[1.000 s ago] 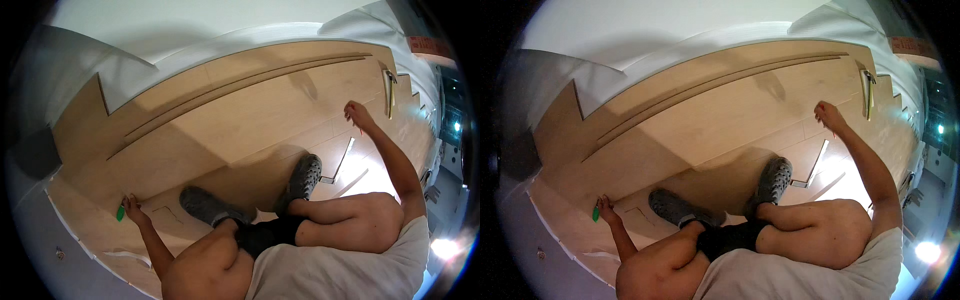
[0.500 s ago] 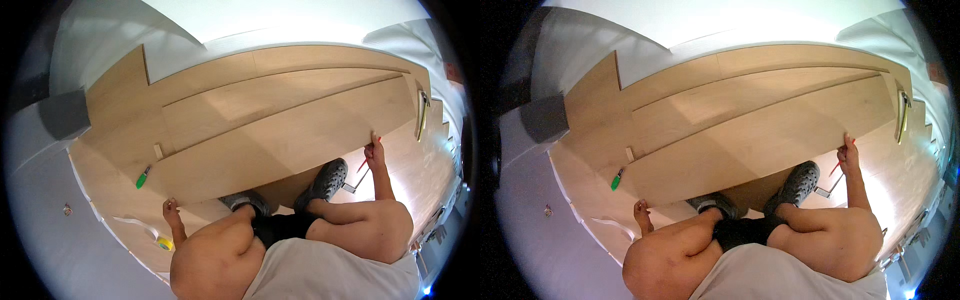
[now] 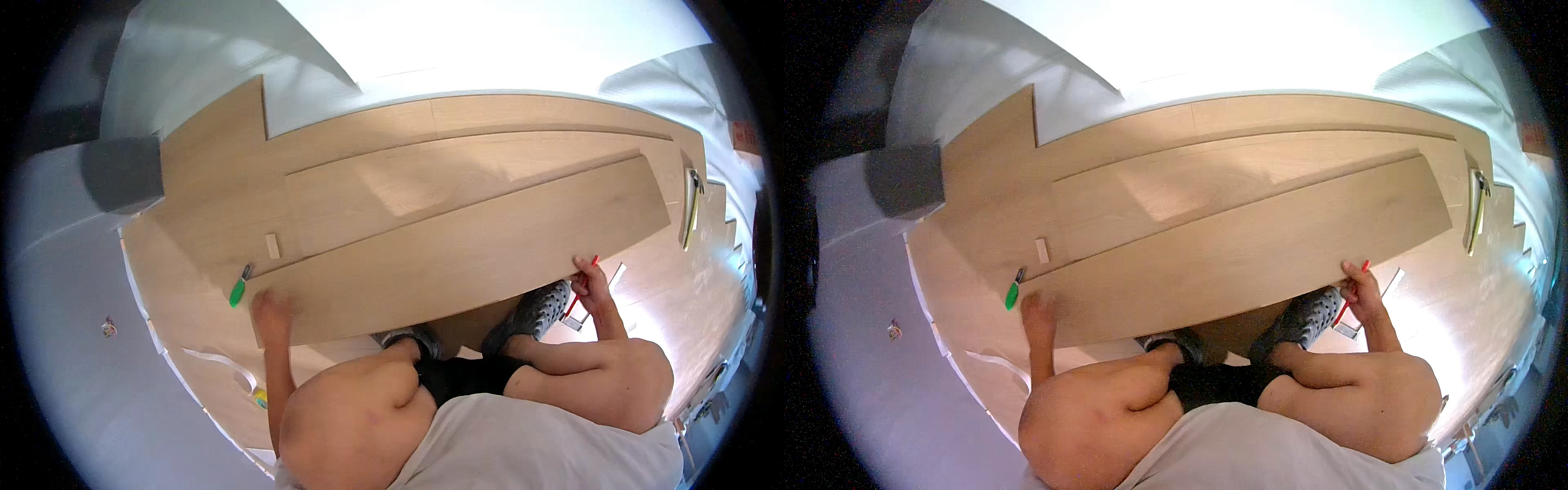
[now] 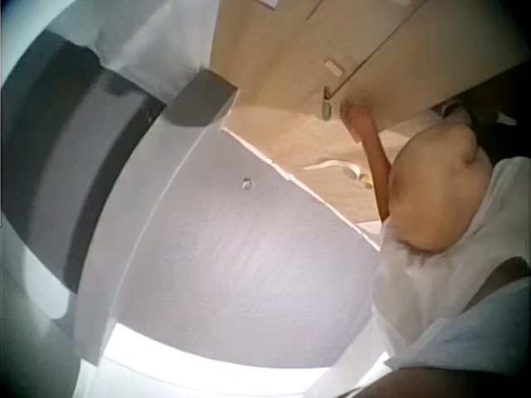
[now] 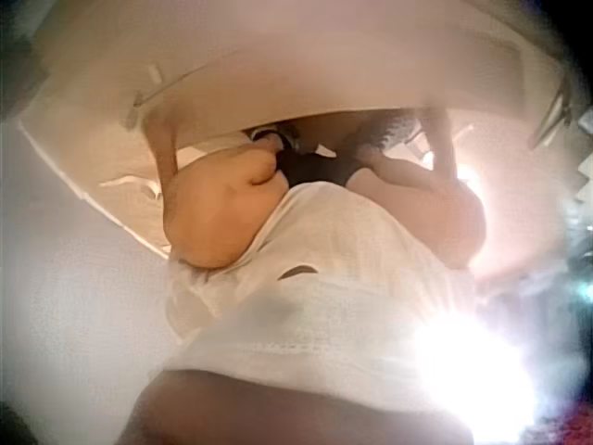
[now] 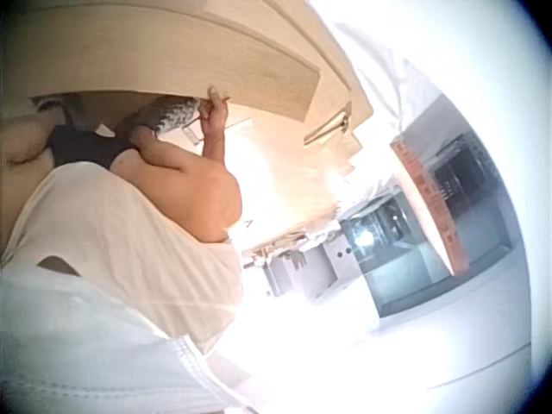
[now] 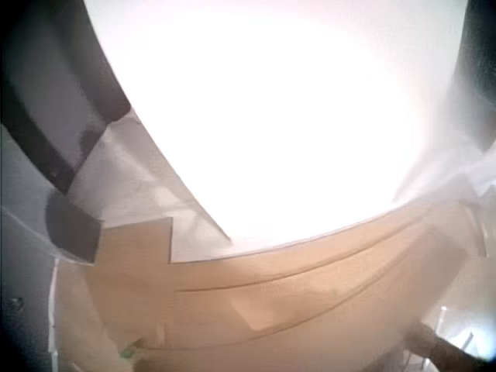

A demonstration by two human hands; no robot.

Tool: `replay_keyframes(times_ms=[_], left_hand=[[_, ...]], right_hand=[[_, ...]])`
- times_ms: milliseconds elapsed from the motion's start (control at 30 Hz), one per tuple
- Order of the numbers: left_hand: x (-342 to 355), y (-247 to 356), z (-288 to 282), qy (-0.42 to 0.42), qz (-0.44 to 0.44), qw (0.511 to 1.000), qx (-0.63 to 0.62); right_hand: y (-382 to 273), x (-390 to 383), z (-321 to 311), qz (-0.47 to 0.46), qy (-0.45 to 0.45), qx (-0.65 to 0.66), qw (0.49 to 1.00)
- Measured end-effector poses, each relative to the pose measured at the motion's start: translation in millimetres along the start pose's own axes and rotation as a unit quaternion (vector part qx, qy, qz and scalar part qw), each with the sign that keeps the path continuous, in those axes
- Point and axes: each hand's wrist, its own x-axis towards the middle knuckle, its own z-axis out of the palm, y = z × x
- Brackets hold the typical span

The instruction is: The person marks a flooring plank using a square ruler and pencil, then carries the plank to a table saw and makes a cut.

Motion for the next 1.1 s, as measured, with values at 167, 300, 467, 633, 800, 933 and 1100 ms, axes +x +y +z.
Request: replay_keyframes(times_ms=[167, 300, 467, 633, 800, 933, 1100], left_hand=[[53.9, 179.2, 5.3, -0.078, 0.241, 0.945, -0.205], [67.9, 288.1, 1.5, -0.112, 0.382, 0.901, -0.171], [88.4, 313.3, 4.0, -0.261, 0.321, 0.881, -0.231], [93.7, 296.3, 22.0, -0.305, 0.241, 0.890, -0.239], [70.6, 273.0, -33.3, -0.228, 0.166, 0.930, -0.235], [49.0, 204.3, -52.9, -0.196, 0.099, 0.960, -0.172], [15.2, 100.3, -51.3, -0.112, 0.016, 0.973, -0.202]], right_hand=[[9.7, -5.3, 31.3, 0.032, -0.042, 0.025, 0.998], [8.0, -24.2, 26.1, -0.001, -0.045, -0.004, 0.999], [26.3, -23.5, 10.0, -0.011, -0.080, 0.000, 0.997], [35.0, -29.4, 26.1, 0.015, -0.061, 0.003, 0.998], [25.1, -39.2, 30.2, 0.001, -0.037, 0.033, 0.999], [-6.3, 1.4, 0.8, -0.091, -0.005, 0.133, 0.987], [-32.1, 50.3, 1.3, -0.124, -0.031, 0.099, 0.987]])
